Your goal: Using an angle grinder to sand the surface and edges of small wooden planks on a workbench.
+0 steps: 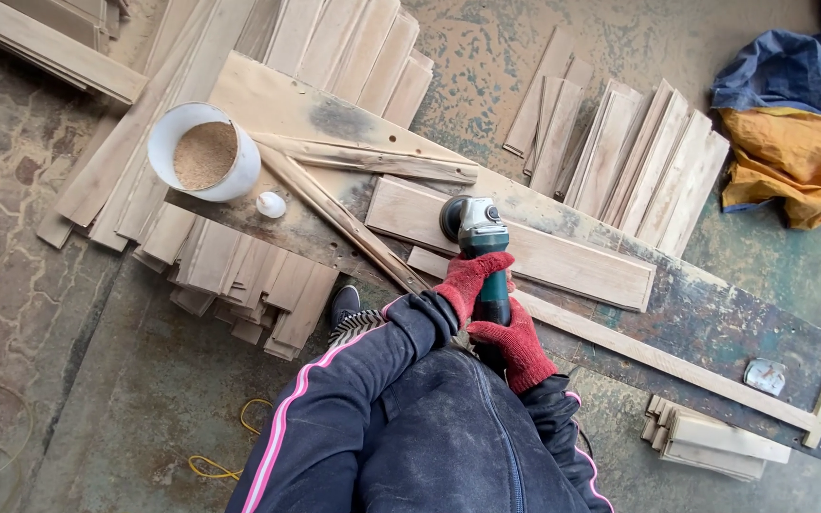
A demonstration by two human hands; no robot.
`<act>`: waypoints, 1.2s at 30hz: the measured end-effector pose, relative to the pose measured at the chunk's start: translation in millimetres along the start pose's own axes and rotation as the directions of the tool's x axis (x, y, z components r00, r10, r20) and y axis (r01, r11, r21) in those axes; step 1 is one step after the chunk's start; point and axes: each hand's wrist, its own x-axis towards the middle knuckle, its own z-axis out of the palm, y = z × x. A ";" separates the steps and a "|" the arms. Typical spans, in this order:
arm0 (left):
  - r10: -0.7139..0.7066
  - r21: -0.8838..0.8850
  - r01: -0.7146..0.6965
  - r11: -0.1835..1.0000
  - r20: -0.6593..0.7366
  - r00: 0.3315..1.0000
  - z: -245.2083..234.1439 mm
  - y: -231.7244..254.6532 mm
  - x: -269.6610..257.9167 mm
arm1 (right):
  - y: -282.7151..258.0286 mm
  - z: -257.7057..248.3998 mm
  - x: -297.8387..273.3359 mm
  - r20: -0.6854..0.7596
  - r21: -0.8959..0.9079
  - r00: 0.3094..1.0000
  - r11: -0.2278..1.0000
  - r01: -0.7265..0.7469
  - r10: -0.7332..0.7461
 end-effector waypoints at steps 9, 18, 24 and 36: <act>0.021 -0.019 -0.022 1.000 -0.045 0.999 -15.4 27.6 -11.7 | -21.1 18.6 4.0 0.069 -0.006 0.998 1.000 0.010 -0.010; 0.092 -0.053 -0.106 0.993 -0.211 0.973 -49.2 94.1 -57.0 | -50.0 69.2 8.8 0.267 -0.084 0.963 0.994 0.066 -0.042; 0.078 0.015 -0.077 0.997 -0.170 0.982 -55.3 103.1 -59.0 | -55.9 74.0 1.8 0.257 -0.134 0.966 0.988 0.071 -0.034; -0.057 -0.054 0.058 0.997 0.019 0.998 -7.7 -6.5 22.2 | -7.3 6.0 -2.8 -0.030 0.064 0.999 0.998 -0.022 0.024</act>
